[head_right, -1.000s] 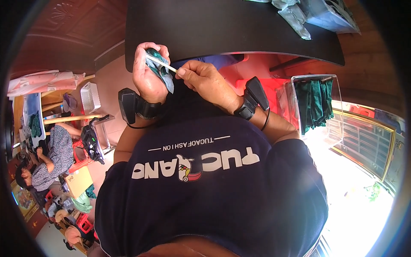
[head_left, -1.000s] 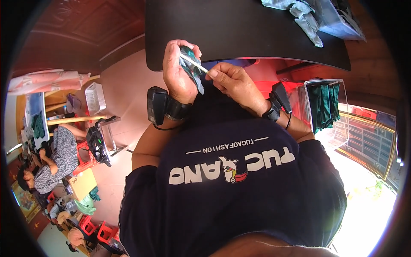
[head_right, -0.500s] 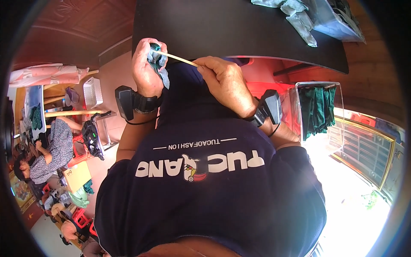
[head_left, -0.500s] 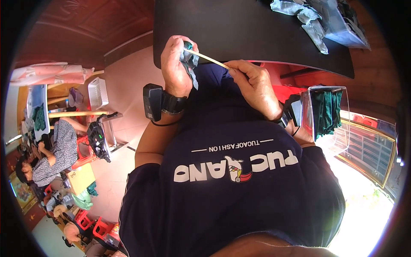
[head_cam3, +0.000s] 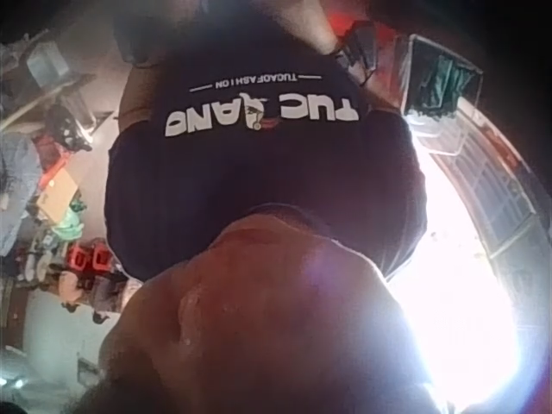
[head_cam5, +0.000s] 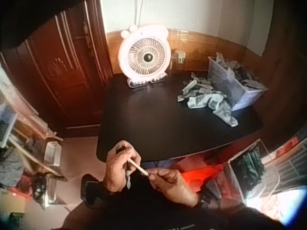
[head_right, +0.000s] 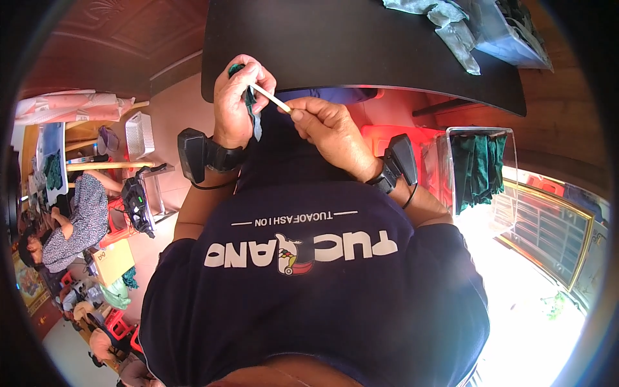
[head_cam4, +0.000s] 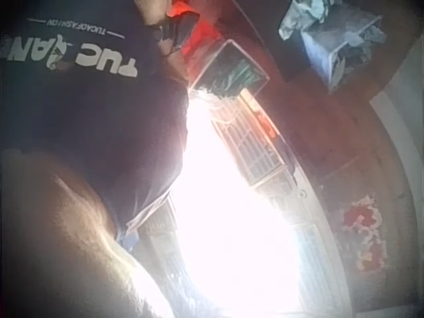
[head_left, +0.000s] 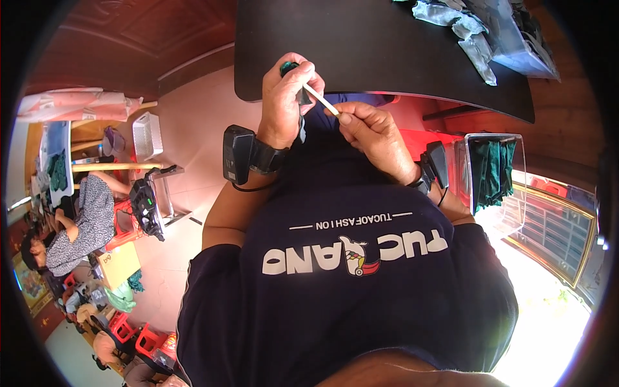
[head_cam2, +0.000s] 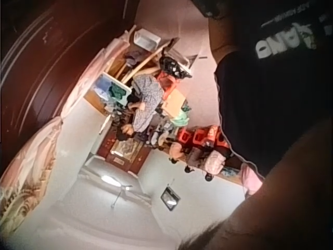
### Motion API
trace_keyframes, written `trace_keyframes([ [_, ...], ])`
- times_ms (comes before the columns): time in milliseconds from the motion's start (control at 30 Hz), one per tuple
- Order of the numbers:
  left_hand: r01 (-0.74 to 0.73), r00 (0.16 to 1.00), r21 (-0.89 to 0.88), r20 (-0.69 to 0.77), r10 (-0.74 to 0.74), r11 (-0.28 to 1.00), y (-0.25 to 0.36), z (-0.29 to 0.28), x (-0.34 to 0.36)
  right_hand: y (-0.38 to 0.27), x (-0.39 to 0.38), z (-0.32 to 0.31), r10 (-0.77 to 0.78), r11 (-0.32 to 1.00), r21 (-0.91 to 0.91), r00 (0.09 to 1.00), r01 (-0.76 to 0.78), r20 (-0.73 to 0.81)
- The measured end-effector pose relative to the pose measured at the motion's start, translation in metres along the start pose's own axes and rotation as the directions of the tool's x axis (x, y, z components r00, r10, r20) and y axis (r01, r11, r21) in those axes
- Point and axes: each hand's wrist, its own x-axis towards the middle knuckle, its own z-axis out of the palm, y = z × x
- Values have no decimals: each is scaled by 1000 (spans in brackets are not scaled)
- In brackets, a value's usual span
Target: Applying finish to the edges of leather strips using a wooden applicator stick.
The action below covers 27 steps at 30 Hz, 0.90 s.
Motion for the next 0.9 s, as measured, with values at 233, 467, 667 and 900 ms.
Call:
trace_keyframes([
  [233, -192, 979, -223, -110, 171, 956, -17, 14, -2, 1, 0, 2, 151, 929, 323, 981, -184, 123],
  [467, -167, 985, -345, -88, 145, 924, -21, -14, 7, -6, 11, -8, -158, 913, -386, 987, 133, -34],
  [667, -38, 978, -499, 159, 135, 866, -14, -40, 14, -28, -2, -10, -274, 816, -542, 960, 201, -57],
  [900, -52, 982, -452, 139, 128, 890, -16, -34, 11, -19, 3, -10, -438, 710, -619, 899, 336, -15],
])
